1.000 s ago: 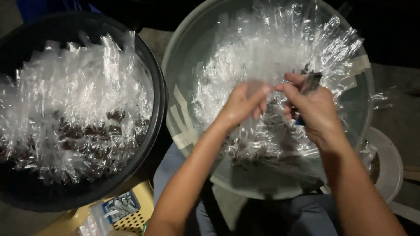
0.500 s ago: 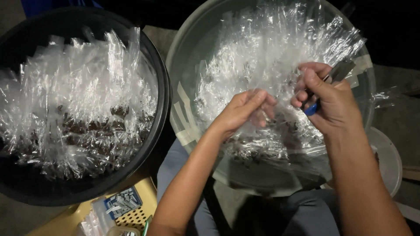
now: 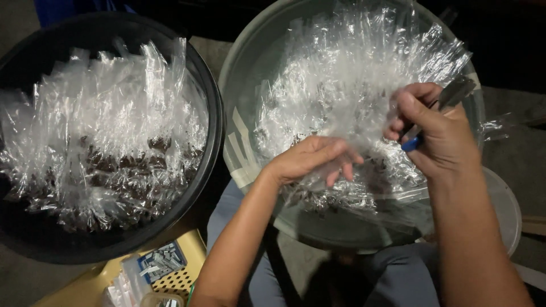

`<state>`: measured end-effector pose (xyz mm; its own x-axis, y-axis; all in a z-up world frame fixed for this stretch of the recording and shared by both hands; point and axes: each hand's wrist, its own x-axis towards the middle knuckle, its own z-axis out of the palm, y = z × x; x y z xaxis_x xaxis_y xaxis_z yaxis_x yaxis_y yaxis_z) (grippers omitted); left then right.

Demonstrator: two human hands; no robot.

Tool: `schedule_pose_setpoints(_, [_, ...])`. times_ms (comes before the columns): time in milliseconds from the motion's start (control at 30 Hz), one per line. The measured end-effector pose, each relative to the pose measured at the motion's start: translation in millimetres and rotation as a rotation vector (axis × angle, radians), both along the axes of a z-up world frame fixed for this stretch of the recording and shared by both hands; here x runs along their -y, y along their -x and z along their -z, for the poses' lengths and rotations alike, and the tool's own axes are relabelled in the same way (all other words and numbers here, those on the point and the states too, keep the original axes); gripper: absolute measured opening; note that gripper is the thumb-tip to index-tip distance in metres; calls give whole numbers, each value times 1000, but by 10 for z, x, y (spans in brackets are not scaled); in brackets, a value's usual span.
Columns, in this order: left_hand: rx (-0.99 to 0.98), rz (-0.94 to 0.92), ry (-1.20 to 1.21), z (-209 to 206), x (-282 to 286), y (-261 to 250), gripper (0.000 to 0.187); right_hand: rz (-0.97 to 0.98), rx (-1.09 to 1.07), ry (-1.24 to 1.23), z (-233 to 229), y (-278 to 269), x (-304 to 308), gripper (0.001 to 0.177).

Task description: Sealing small plastic bags containing snacks using a handheld heat sealer

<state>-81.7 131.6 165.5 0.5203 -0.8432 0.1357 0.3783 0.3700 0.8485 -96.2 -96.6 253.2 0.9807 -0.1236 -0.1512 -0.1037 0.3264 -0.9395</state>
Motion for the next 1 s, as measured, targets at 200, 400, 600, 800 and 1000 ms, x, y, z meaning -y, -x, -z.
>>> schedule_pose_setpoints(200, [20, 244, 33, -32, -73, 36, 42, -422, 34, -95, -106, 10, -5, 81])
schedule_pose_setpoints(400, [52, 148, -86, 95, -127, -6, 50, -297, -54, -273, -89, 26, 19, 22])
schedule_pose_setpoints(600, [-71, -444, -104, 65, -187, -103, 43, -456, 285, -40, -200, 104, 104, 12])
schedule_pose_setpoints(800, [105, -272, -168, 30, -27, -73, 41, -462, 32, 251, -283, 136, -162, 74])
schedule_pose_setpoints(1000, [324, -70, -290, 16, 16, 43, 35, -374, -149, 215, -108, 84, -126, 35])
